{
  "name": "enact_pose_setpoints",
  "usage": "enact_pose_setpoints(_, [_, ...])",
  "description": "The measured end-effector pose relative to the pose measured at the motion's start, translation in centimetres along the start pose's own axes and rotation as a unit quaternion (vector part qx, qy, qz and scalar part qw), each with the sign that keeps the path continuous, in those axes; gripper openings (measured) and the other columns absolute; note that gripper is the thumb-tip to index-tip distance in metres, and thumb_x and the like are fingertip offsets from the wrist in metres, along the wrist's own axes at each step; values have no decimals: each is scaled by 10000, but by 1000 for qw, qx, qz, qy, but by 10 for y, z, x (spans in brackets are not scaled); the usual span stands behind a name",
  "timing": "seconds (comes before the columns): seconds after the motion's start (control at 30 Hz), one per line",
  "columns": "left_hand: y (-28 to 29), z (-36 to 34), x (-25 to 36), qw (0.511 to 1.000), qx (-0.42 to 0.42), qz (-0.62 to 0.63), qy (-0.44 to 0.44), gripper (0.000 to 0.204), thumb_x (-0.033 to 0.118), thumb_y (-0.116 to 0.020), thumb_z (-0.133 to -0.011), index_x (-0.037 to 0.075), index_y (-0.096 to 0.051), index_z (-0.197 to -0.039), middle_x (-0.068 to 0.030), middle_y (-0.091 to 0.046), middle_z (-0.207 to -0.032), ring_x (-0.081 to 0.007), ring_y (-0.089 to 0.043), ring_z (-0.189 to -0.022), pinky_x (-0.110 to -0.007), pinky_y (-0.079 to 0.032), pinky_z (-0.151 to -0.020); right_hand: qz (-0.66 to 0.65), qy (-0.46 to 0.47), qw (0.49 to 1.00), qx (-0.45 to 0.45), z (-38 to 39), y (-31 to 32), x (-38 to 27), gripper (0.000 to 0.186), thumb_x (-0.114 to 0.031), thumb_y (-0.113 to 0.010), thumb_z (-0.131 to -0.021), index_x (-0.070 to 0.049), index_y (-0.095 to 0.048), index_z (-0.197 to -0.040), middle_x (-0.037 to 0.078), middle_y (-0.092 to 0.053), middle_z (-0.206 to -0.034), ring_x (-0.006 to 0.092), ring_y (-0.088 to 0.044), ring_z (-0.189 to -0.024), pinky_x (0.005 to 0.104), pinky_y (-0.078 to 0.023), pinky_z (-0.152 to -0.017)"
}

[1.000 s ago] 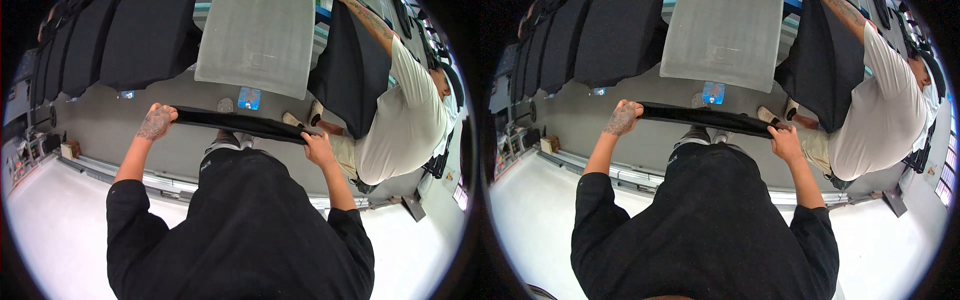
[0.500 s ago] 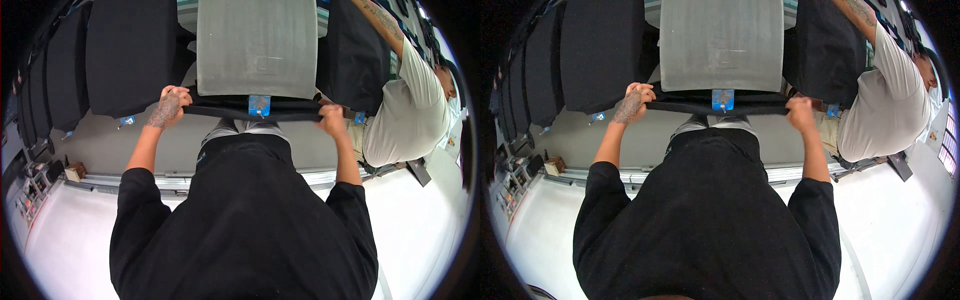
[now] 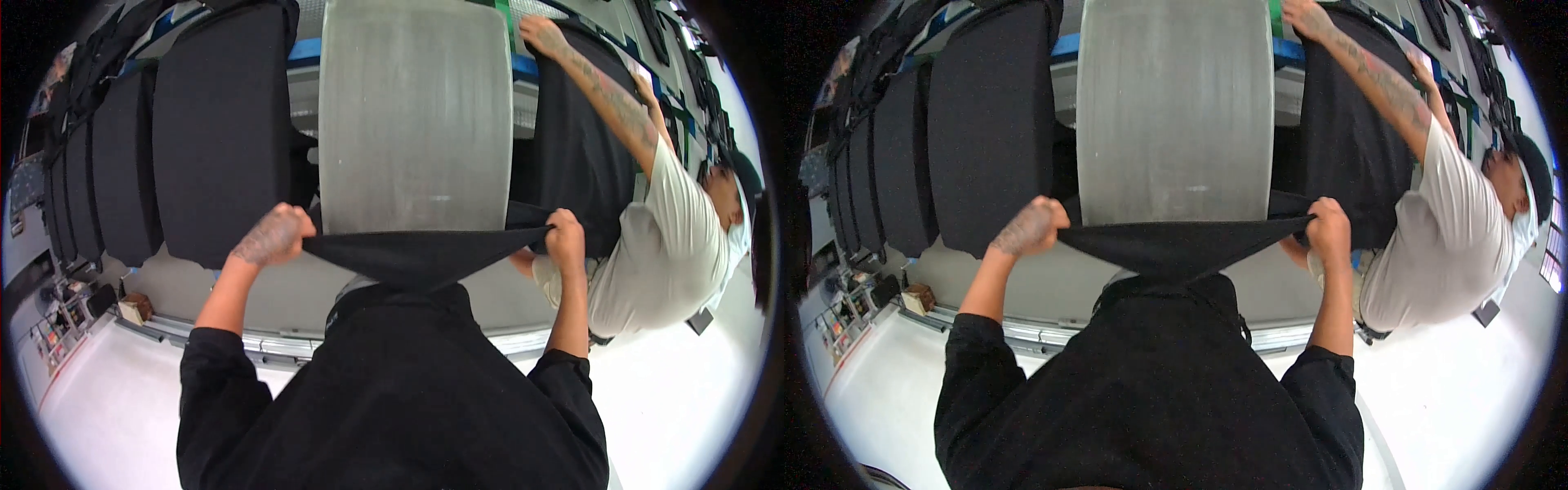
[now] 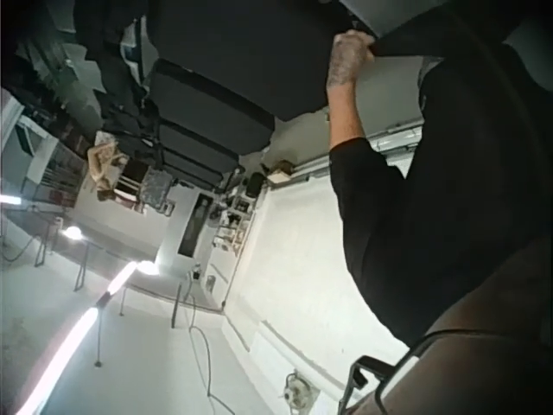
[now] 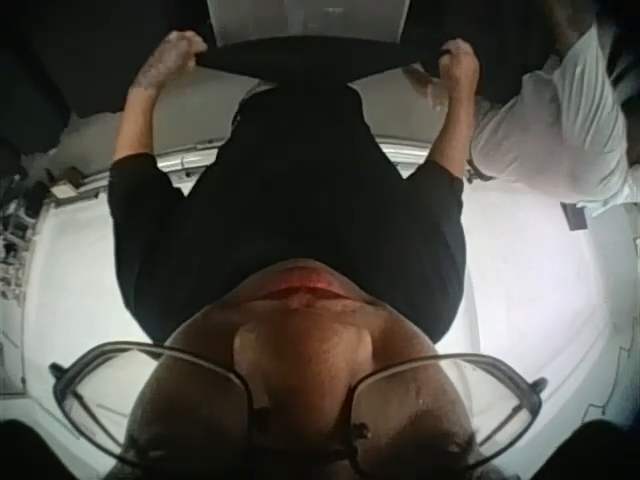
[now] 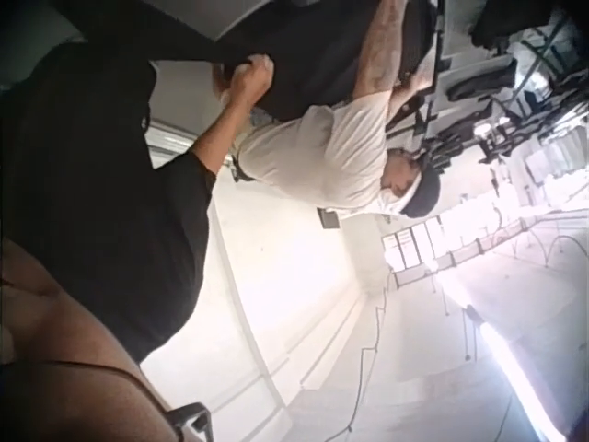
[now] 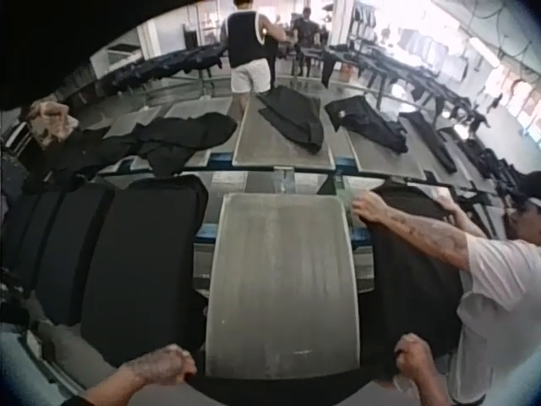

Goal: Loading black t-shirts onto a screen printing press platen and aligning them for printing.

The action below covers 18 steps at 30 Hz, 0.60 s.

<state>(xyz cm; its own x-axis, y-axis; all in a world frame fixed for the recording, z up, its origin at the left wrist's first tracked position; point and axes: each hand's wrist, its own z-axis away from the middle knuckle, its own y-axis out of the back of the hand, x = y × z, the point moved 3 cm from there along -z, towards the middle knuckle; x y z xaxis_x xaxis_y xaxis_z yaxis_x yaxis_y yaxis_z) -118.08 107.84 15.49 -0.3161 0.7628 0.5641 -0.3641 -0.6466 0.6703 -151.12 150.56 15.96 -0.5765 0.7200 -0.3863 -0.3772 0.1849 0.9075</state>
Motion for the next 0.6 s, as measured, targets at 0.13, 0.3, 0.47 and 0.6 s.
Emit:
enact_pose_setpoints(0.13, [48, -46, -31, 995, 6, -94, -22, 168, -58, -554, -709, 51, -640, -803, -144, -665, -877, -341, -641, -887, -445, -516, -787, -28, 84, 995, -51, -69, -6, -16, 155, 58, -503, -695, 11, -609, -796, 192, -607, -839, 405, -608, -866, 486, -498, -777])
enact_pose_setpoints(0.3, [179, -172, -92, 988, 84, -127, 21, 250, -27, -469, -814, 16, -682, -936, -211, -704, -986, -325, -677, -988, -420, -509, -902, 14, 121, 992, 19, -243, 11, -13, 209, 61, -500, -772, 13, -675, -878, 224, -679, -945, 393, -671, -908, 448, -535, -827])
enact_pose_setpoints(0.47, [230, -260, -171, 946, 318, -50, 21, 256, 148, -532, -903, 38, -637, -1110, -205, -676, -1088, -325, -651, -1075, -411, -484, -924, -15, 76, 991, 110, -393, 15, 9, 384, -145, -558, -861, -4, -660, -1203, 261, -681, -1145, 383, -659, -1112, 405, -504, -955])
enact_pose_setpoints(0.6, [187, -239, -102, 978, 157, -67, 116, 546, 473, -668, -921, 87, -590, -1299, -173, -646, -1279, -324, -604, -1218, -397, -449, -1043, -4, 36, 998, -58, -360, -7, 0, 443, -346, -726, -821, 4, -713, -1094, 273, -689, -1072, 385, -671, -1057, 429, -496, -934])
